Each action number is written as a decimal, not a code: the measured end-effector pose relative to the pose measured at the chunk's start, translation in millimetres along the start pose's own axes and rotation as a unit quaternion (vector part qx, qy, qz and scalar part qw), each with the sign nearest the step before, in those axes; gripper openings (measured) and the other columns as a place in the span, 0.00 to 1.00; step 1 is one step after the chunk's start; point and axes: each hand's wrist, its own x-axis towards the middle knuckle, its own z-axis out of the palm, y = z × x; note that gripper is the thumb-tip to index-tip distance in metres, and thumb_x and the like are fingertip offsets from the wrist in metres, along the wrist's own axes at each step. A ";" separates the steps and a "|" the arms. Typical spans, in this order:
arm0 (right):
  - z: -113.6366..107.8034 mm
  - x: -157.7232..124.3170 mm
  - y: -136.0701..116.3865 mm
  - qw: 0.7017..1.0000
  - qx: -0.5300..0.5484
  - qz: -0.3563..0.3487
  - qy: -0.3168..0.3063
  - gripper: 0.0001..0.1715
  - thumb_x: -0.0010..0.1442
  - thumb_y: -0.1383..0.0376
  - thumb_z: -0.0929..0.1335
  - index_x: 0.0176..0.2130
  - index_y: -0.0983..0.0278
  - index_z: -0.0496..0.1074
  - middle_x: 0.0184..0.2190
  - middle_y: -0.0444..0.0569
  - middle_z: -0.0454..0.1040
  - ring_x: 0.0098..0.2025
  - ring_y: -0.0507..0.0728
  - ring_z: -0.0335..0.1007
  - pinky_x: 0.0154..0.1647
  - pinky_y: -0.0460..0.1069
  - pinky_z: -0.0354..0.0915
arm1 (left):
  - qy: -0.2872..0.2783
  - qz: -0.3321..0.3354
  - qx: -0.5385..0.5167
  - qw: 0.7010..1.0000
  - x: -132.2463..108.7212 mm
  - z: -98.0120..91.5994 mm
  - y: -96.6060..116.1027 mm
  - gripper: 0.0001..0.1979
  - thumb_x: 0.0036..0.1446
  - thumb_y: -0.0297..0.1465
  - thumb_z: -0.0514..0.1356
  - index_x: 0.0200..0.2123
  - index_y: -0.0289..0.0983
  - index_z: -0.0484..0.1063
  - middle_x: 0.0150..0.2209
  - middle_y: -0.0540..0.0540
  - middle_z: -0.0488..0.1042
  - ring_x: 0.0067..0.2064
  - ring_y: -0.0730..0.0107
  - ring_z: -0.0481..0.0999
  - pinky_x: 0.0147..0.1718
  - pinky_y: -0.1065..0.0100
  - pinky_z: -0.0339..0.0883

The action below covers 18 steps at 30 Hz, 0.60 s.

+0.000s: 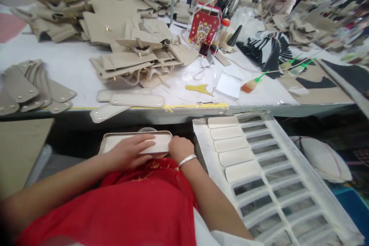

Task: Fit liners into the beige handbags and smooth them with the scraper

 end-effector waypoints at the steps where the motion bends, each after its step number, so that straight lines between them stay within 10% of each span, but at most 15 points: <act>1: 1.0 -0.2 -0.1 1.000 -0.004 -0.006 0.005 0.20 0.62 0.66 0.55 0.33 0.70 0.72 0.30 0.61 0.76 0.36 0.65 0.75 0.33 0.54 0.67 | -0.019 0.024 0.013 0.999 10.1 10.5 9.0 0.19 0.59 0.38 0.52 0.51 0.36 0.64 0.55 0.39 0.64 0.50 0.60 0.67 0.46 0.65 0.63; 14: 4.5 8.0 5.9 0.995 0.090 -0.018 -0.028 0.20 0.64 0.62 0.54 0.31 0.69 0.68 0.31 0.60 0.75 0.37 0.62 0.74 0.37 0.52 0.67 | -0.122 0.034 0.060 0.990 27.8 35.0 9.3 0.21 0.57 0.41 0.55 0.51 0.38 0.65 0.56 0.43 0.64 0.43 0.59 0.70 0.38 0.62 0.66; 18: 3.6 10.6 23.1 0.879 0.437 0.046 -0.183 0.21 0.65 0.56 0.52 0.32 0.65 0.63 0.26 0.50 0.74 0.27 0.55 0.74 0.28 0.47 0.68 | -0.114 0.033 0.064 0.991 25.8 38.8 8.7 0.20 0.56 0.42 0.55 0.49 0.38 0.66 0.56 0.43 0.63 0.43 0.59 0.70 0.38 0.61 0.65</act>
